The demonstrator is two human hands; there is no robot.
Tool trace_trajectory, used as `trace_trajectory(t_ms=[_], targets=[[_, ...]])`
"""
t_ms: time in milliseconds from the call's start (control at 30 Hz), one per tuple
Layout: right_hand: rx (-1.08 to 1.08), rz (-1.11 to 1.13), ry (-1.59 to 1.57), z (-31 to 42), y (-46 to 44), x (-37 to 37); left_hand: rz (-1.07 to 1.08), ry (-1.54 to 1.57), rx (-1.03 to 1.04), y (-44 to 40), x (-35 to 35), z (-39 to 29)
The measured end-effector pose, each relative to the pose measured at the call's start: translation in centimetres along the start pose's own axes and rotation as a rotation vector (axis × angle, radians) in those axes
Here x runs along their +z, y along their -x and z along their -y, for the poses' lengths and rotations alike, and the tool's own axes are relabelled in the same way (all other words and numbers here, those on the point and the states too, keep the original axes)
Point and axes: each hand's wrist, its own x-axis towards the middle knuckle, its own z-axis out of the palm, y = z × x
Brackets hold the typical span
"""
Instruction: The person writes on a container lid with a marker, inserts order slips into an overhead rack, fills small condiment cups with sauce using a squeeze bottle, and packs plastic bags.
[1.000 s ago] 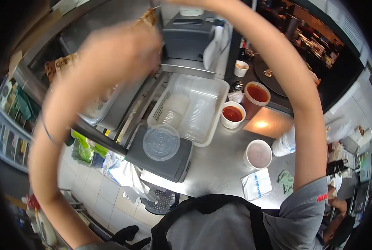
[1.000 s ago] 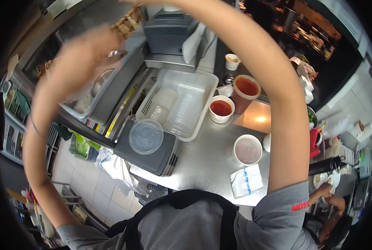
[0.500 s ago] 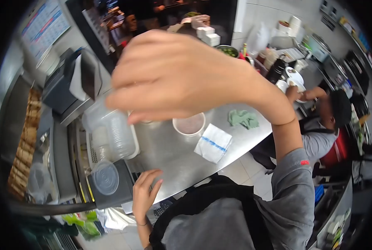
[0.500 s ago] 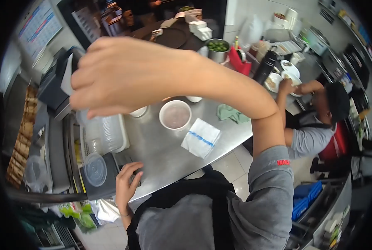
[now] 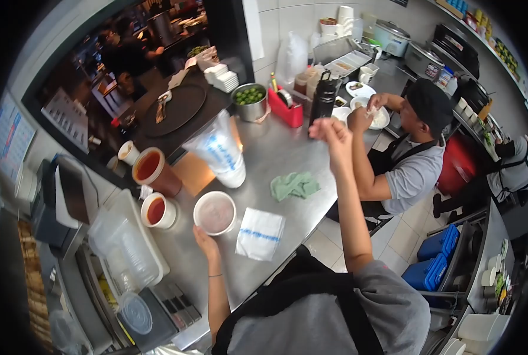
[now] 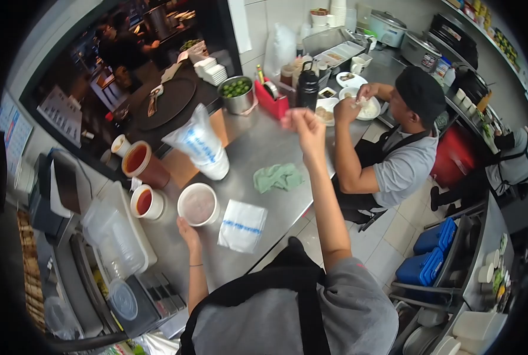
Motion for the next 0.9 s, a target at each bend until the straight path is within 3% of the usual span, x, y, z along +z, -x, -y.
trace_trajectory(t_ms=[133, 200, 233, 300, 333, 367, 400, 433, 500, 533, 633, 733, 800, 900], targets=[[0.290, 0.126, 0.070, -8.8, -1.5, -4.5, 0.096, -0.330, 0.131, -2.6, -0.8, -1.0], [0.362, 0.273, 0.261, -12.8, -3.5, -4.8, -0.004, -0.638, 0.407, -2.3, -1.1, -3.0], [0.353, 0.276, 0.258, -14.4, -4.7, -4.4, -0.036, -0.812, 0.404, -1.0, -0.6, -5.8], [0.181, 0.267, 0.702, -17.6, -7.3, -2.9, -0.077, -0.981, 0.403, 2.2, 0.9, -11.8], [0.177, 0.270, 0.699, -20.0, -9.0, -2.4, 0.032, -1.056, 0.308, 3.6, 1.8, -14.5], [0.024, 0.114, 0.822, -22.8, -11.3, -1.9, 0.140, -1.126, 0.205, 4.8, 2.7, -16.6], [-0.132, -0.041, 0.936, -25.4, -13.3, -1.9, 0.131, -1.124, 0.196, 6.1, 3.7, -18.4], [-0.137, -0.026, 0.930, -27.2, -15.0, -2.3, 0.200, -0.986, 0.229, 7.3, 4.7, -19.9], [-0.087, -0.200, 0.856, -29.4, -17.9, -3.0, 0.246, -0.842, 0.254, 8.6, 7.3, -21.1], [0.093, -0.165, 0.778, -27.7, -18.0, -2.8, 0.368, -0.710, 0.290, 8.9, 8.5, -21.3], [0.122, -0.275, 0.891, -28.1, -17.6, -1.2, 0.628, -0.534, 0.364, 8.5, 13.3, -23.1], [0.070, -0.245, 0.882, -26.9, -17.3, -1.4, 0.910, -0.349, 0.409, 5.7, 19.4, -22.0], [0.020, -0.238, 0.876, -27.0, -18.5, -1.5, 1.116, -0.187, 0.247, 2.1, 24.2, -20.5], [0.151, -0.211, 0.816, -25.7, -20.3, -1.1, 1.096, 0.055, -0.155, -2.7, 31.8, -19.9]])
